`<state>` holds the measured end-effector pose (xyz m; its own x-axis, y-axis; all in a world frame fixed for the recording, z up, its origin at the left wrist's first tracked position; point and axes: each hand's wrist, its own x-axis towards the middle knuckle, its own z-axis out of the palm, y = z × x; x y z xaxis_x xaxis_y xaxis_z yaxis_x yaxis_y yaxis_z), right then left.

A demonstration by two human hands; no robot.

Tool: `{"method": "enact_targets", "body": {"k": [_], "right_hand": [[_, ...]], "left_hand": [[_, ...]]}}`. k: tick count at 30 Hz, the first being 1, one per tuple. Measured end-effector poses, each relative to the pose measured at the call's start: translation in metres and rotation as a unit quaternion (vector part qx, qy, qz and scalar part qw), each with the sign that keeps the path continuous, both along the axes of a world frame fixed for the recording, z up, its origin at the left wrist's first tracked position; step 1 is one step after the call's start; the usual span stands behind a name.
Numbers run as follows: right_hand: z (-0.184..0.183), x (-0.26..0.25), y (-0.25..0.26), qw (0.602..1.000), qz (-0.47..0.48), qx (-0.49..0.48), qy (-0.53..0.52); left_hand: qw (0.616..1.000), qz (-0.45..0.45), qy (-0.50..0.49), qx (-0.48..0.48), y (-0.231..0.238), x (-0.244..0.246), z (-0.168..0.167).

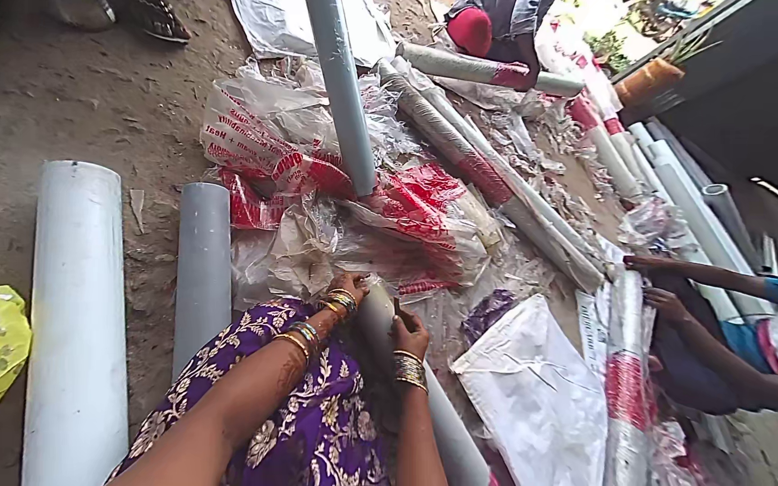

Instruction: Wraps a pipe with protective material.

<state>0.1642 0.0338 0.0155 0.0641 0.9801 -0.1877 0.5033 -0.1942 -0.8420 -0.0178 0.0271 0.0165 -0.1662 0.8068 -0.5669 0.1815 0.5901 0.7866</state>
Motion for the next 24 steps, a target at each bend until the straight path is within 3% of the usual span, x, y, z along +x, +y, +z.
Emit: {"method": "enact_targets", "body": {"k": [2,4,19,24], "right_hand": [[-0.001,-0.001,0.000,0.993,-0.061,-0.025,0.102],[-0.005,0.000,0.000,0.990,-0.067,-0.016,0.120],[-0.025,0.001,-0.005,0.994,-0.035,0.089,0.047],[-0.029,0.001,-0.006,0.992,-0.035,0.116,0.032]], "left_hand": [[1.000,-0.006,0.020,-0.015,0.002,-0.001,0.004],[0.999,0.021,0.020,-0.024,0.004,-0.004,0.005],[0.991,-0.084,0.082,-0.064,0.010,-0.006,0.011],[0.986,-0.055,0.149,-0.052,0.010,0.008,0.014]]}}
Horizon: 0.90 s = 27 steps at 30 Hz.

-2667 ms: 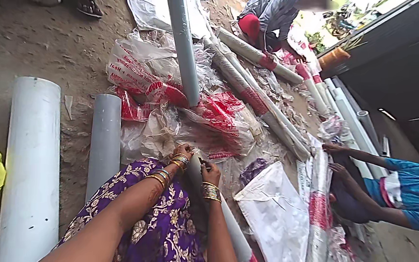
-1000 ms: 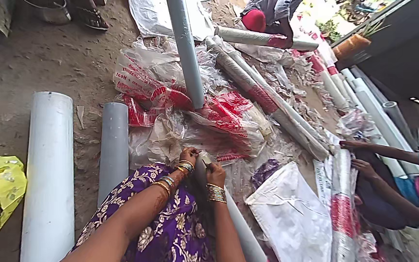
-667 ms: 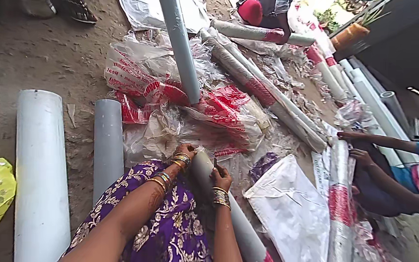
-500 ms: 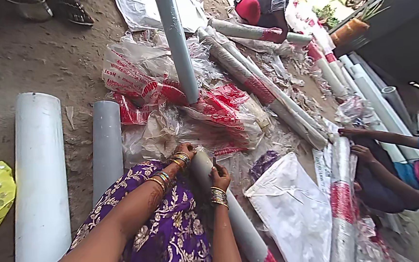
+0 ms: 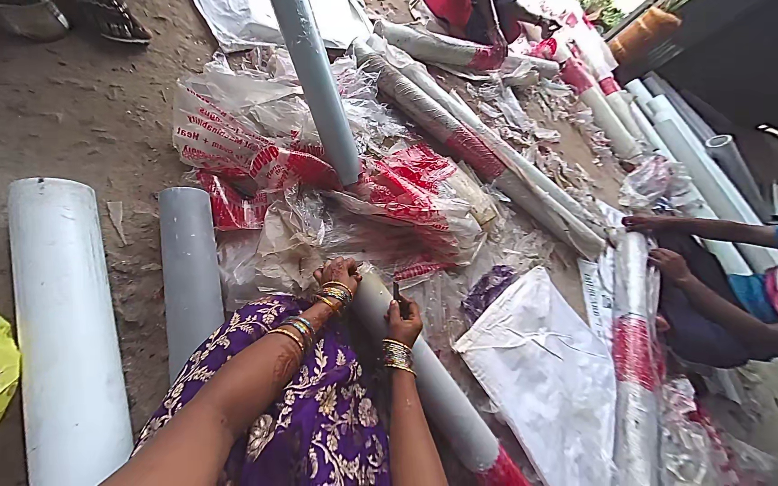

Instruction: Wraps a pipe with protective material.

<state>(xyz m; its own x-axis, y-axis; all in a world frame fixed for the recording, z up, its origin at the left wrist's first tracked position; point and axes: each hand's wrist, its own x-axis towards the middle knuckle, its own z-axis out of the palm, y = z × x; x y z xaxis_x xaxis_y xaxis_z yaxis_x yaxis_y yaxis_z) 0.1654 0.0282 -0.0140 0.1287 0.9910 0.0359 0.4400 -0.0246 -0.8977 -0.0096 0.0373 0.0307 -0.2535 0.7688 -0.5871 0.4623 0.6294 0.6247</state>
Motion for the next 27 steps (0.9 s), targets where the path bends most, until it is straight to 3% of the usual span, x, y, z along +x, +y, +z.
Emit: {"method": "enact_targets", "body": {"k": [4,14,17,20,27], "right_hand": [[-0.001,0.000,-0.001,1.000,-0.003,0.003,-0.019],[0.010,-0.005,0.007,0.999,0.027,-0.042,-0.013],[0.017,-0.007,0.012,0.983,0.117,0.001,-0.142],[0.032,-0.024,0.015,0.941,0.193,0.027,-0.275],[0.043,-0.065,0.025,0.903,0.166,0.023,-0.396]], "left_hand": [[0.998,0.018,0.030,0.049,-0.007,0.008,-0.006],[0.972,0.154,-0.126,0.128,-0.011,0.002,-0.030],[0.957,0.176,-0.166,0.161,-0.012,0.003,-0.040],[0.948,0.188,-0.198,0.162,-0.011,0.004,-0.040],[0.929,0.215,-0.242,0.178,-0.010,0.006,-0.043]]}}
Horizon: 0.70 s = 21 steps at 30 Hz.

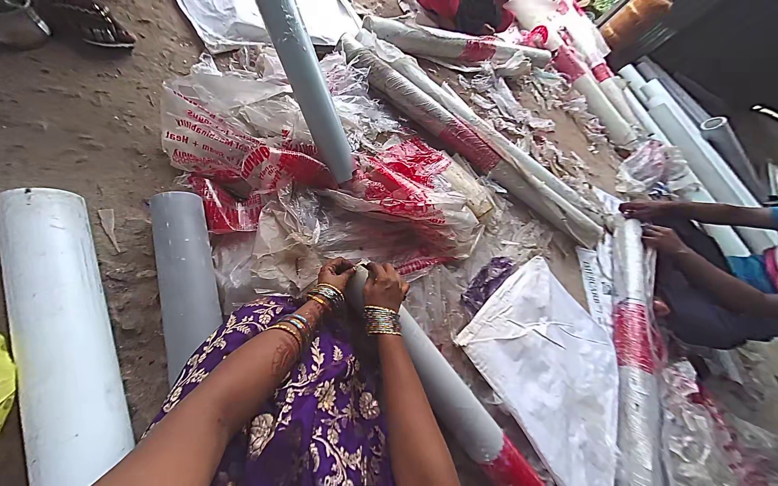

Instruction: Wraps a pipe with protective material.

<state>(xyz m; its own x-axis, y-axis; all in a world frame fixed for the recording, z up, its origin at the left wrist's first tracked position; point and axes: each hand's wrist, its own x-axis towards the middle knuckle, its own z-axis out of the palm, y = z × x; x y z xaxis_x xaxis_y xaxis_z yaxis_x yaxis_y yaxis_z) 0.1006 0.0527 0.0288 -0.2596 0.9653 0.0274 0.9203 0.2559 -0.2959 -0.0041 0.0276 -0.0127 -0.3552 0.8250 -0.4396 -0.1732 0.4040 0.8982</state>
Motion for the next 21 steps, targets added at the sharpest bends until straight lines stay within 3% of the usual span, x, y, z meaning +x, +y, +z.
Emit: {"method": "enact_targets", "body": {"k": [18,21], "right_hand": [[0.008,-0.009,0.003,0.998,0.012,-0.026,-0.056],[0.010,-0.012,0.003,0.997,0.010,-0.036,-0.070]], "left_hand": [[0.997,0.053,-0.053,0.017,0.000,0.005,0.003],[0.999,0.021,-0.031,-0.003,0.000,0.002,0.003]]}}
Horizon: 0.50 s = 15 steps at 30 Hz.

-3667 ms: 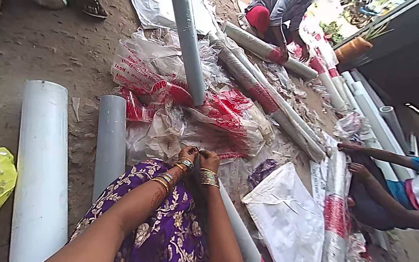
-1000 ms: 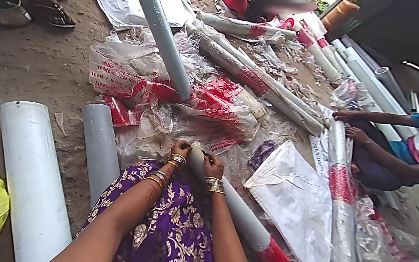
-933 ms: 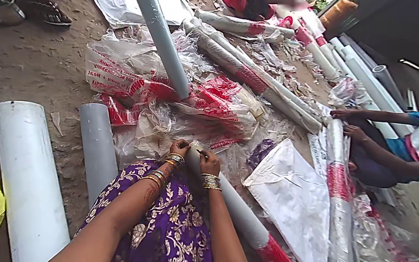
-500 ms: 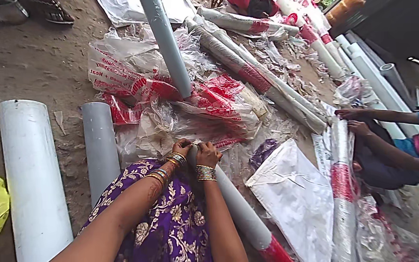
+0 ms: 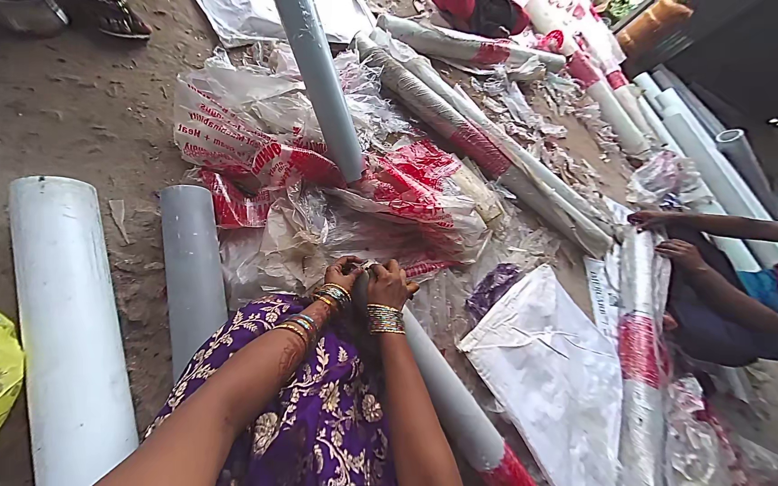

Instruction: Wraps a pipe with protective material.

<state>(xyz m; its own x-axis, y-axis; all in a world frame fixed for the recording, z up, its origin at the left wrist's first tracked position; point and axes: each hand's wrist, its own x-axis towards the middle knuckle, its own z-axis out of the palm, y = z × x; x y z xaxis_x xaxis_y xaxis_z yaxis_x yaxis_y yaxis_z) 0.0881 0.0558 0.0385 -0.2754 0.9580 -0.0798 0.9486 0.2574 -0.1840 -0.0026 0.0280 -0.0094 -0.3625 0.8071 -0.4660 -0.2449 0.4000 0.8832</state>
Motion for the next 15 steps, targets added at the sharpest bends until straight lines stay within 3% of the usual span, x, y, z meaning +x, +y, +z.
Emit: {"method": "enact_targets", "body": {"k": [7,15], "right_hand": [[-0.002,-0.002,-0.001,0.999,0.030,0.007,-0.041],[-0.009,-0.007,0.005,0.991,0.101,0.061,-0.061]], "left_hand": [[0.985,-0.086,0.137,-0.055,-0.001,-0.003,0.011],[0.997,-0.054,0.058,-0.022,0.003,-0.004,-0.001]]}}
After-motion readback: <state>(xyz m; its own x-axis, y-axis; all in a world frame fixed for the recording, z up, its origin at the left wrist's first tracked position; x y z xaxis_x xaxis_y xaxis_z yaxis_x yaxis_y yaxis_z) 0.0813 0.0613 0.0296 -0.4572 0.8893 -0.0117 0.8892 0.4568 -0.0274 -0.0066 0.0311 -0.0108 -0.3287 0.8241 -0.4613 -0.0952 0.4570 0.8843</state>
